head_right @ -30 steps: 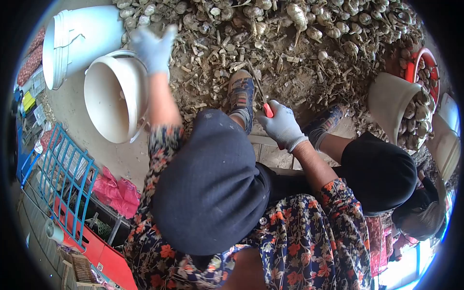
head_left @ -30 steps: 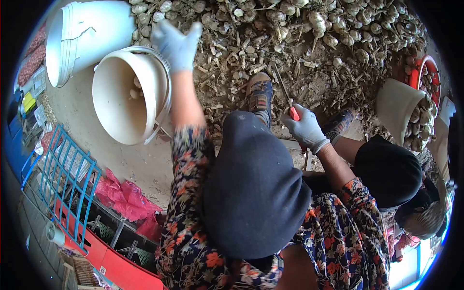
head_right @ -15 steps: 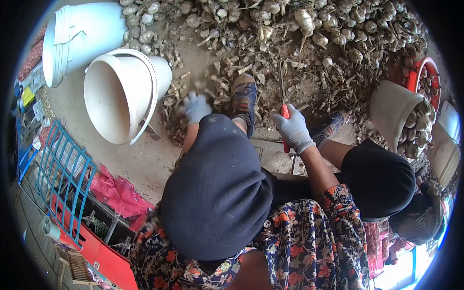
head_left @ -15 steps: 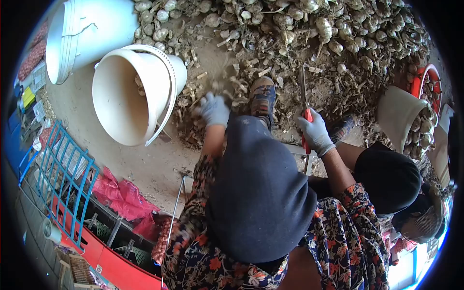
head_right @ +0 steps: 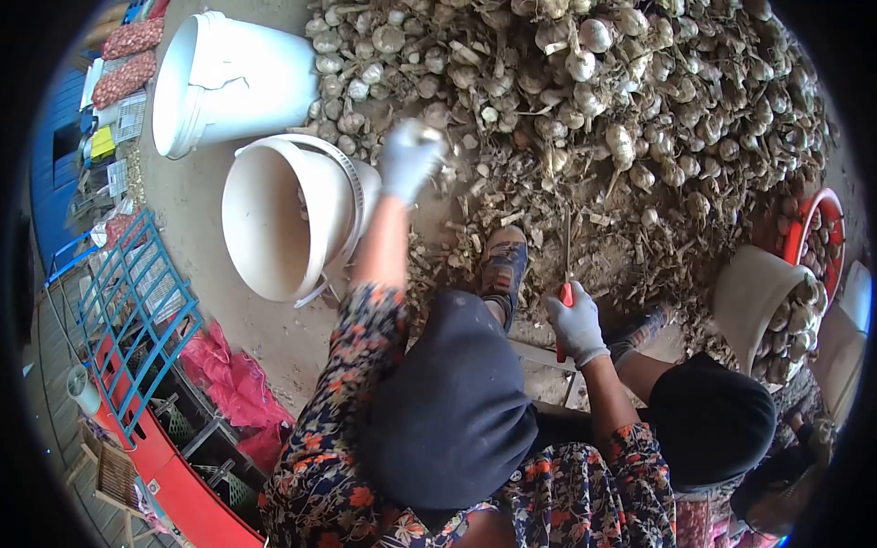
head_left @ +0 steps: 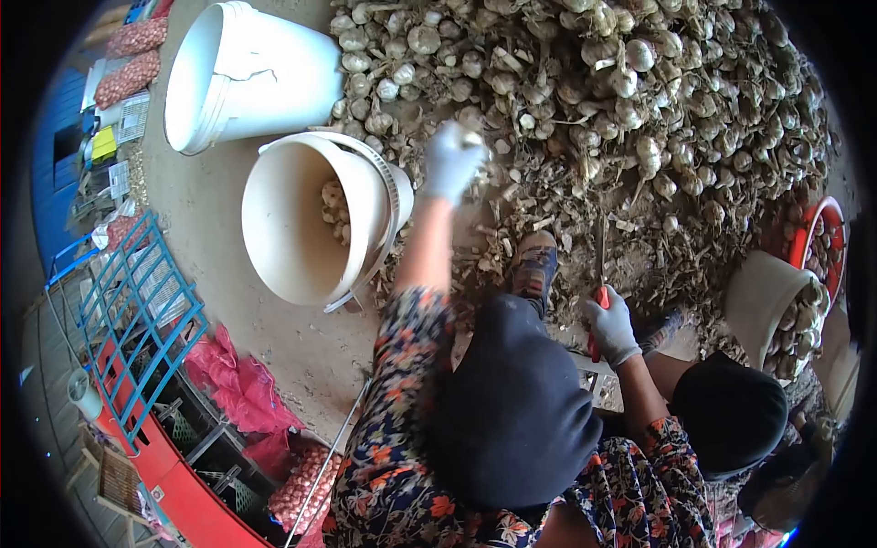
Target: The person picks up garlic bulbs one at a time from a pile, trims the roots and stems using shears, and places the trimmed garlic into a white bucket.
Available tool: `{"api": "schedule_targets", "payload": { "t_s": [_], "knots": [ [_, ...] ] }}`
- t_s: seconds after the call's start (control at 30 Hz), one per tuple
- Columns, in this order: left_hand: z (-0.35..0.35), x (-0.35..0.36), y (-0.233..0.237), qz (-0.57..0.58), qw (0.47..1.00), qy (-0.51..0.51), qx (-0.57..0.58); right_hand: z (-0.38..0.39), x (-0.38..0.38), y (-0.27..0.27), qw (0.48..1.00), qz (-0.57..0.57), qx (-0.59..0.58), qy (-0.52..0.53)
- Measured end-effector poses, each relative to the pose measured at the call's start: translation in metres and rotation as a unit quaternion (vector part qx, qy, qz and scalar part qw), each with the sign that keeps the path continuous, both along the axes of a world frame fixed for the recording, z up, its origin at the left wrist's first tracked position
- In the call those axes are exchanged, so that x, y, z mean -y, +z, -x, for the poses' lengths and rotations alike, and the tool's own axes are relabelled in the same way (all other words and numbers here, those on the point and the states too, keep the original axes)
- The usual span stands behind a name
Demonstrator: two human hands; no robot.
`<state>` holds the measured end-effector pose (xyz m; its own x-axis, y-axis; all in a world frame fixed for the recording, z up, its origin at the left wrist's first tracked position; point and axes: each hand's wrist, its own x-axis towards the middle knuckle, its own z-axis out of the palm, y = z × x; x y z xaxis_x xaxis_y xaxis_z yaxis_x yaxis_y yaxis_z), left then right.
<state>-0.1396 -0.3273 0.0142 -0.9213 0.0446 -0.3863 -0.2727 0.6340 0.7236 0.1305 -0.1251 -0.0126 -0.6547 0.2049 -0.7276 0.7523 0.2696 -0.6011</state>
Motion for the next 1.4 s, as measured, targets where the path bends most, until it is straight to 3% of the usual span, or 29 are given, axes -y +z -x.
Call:
{"api": "schedule_targets", "payload": {
  "t_s": [0.03, 0.07, 0.1, 0.13, 0.17, 0.2, 0.27, 0.37, 0.4, 0.43, 0.47, 0.5, 0.53, 0.6, 0.63, 0.67, 0.7, 0.73, 0.83, 0.87, 0.93, 0.97, 1.07, 1.27, 1.4],
  "knots": [
    [0.020, 0.030, -0.007, -0.078, 0.974, 0.034, -0.208, -0.001, 0.000, -0.005, 0.999, 0.024, -0.003, -0.035],
    [0.026, 0.037, 0.060, -0.121, 0.957, 0.086, -0.250, -0.007, 0.000, -0.007, 0.996, 0.049, 0.002, -0.069],
    [0.061, 0.086, 0.081, 0.037, 0.868, 0.041, -0.494, -0.006, -0.001, -0.010, 0.996, 0.050, 0.024, -0.063],
    [0.082, 0.107, 0.129, 0.197, 0.794, 0.028, -0.575, -0.006, -0.001, -0.012, 0.997, 0.045, 0.030, -0.054],
    [0.095, 0.109, 0.171, 0.158, 0.782, 0.108, -0.593, -0.004, 0.000, -0.009, 0.995, 0.065, 0.049, -0.063],
    [0.134, 0.144, 0.196, 0.161, 0.764, 0.127, -0.612, -0.001, 0.002, -0.007, 0.991, 0.084, 0.066, -0.075],
    [0.189, 0.188, 0.206, 0.537, 0.634, 0.158, -0.534, -0.005, 0.005, -0.013, 0.995, 0.070, 0.049, -0.058],
    [0.181, 0.147, 0.180, 0.435, 0.683, 0.082, -0.581, 0.000, 0.008, -0.008, 0.996, 0.056, 0.051, -0.043],
    [0.164, 0.124, 0.154, 0.341, 0.823, 0.061, -0.449, 0.004, 0.010, -0.005, 0.995, 0.060, 0.074, -0.039],
    [0.175, 0.128, 0.086, 0.264, 0.821, -0.036, -0.505, 0.006, 0.010, -0.003, 0.997, 0.044, 0.060, -0.025],
    [0.125, 0.072, 0.061, 0.155, 0.946, -0.047, -0.281, 0.008, 0.008, 0.000, 0.997, 0.039, 0.064, -0.026],
    [0.111, 0.042, 0.020, 0.324, 0.887, -0.162, -0.285, 0.010, 0.006, 0.004, 0.998, 0.027, 0.050, -0.011],
    [0.096, 0.032, -0.026, 0.252, 0.923, -0.141, -0.253, 0.011, 0.003, 0.008, 0.999, 0.017, 0.037, 0.006],
    [0.089, 0.030, -0.099, 0.246, 0.959, -0.019, -0.137, 0.012, 0.001, 0.010, 0.998, 0.007, 0.057, 0.015],
    [0.089, 0.035, -0.128, 0.205, 0.978, -0.020, -0.021, 0.012, 0.001, 0.009, 0.999, 0.008, 0.054, -0.001],
    [0.085, 0.034, -0.130, 0.162, 0.982, -0.016, 0.094, 0.014, 0.002, 0.008, 0.999, 0.009, 0.048, -0.014],
    [0.076, 0.031, -0.133, -0.041, 0.975, 0.100, 0.194, 0.008, 0.001, -0.005, 0.997, 0.030, 0.066, -0.017],
    [0.073, 0.030, -0.127, -0.042, 0.975, 0.100, 0.194, 0.014, 0.001, -0.005, 0.997, 0.029, 0.066, -0.017],
    [0.061, 0.027, -0.107, 0.015, 0.986, -0.085, 0.141, 0.025, 0.012, -0.003, 0.998, 0.047, 0.046, 0.011],
    [0.052, 0.030, -0.111, 0.015, 0.986, -0.087, 0.144, 0.034, 0.016, 0.003, 0.998, 0.047, 0.049, 0.009],
    [0.033, 0.035, -0.116, -0.212, 0.976, -0.042, 0.026, 0.057, 0.021, 0.017, 0.996, -0.004, -0.002, 0.090],
    [0.016, 0.027, -0.092, -0.304, 0.951, 0.020, 0.048, 0.064, 0.021, 0.017, 0.996, -0.004, 0.001, 0.088],
    [-0.015, 0.029, -0.046, -0.391, 0.915, -0.001, 0.105, 0.086, 0.023, 0.023, 0.967, -0.128, -0.118, 0.184],
    [-0.040, 0.017, 0.006, -0.462, 0.879, -0.072, 0.097, 0.114, 0.011, 0.060, 0.884, -0.293, -0.195, 0.307],
    [-0.045, 0.007, 0.018, -0.361, 0.930, -0.063, 0.034, 0.116, 0.003, 0.074, 0.866, -0.322, -0.181, 0.338]
  ]
}}
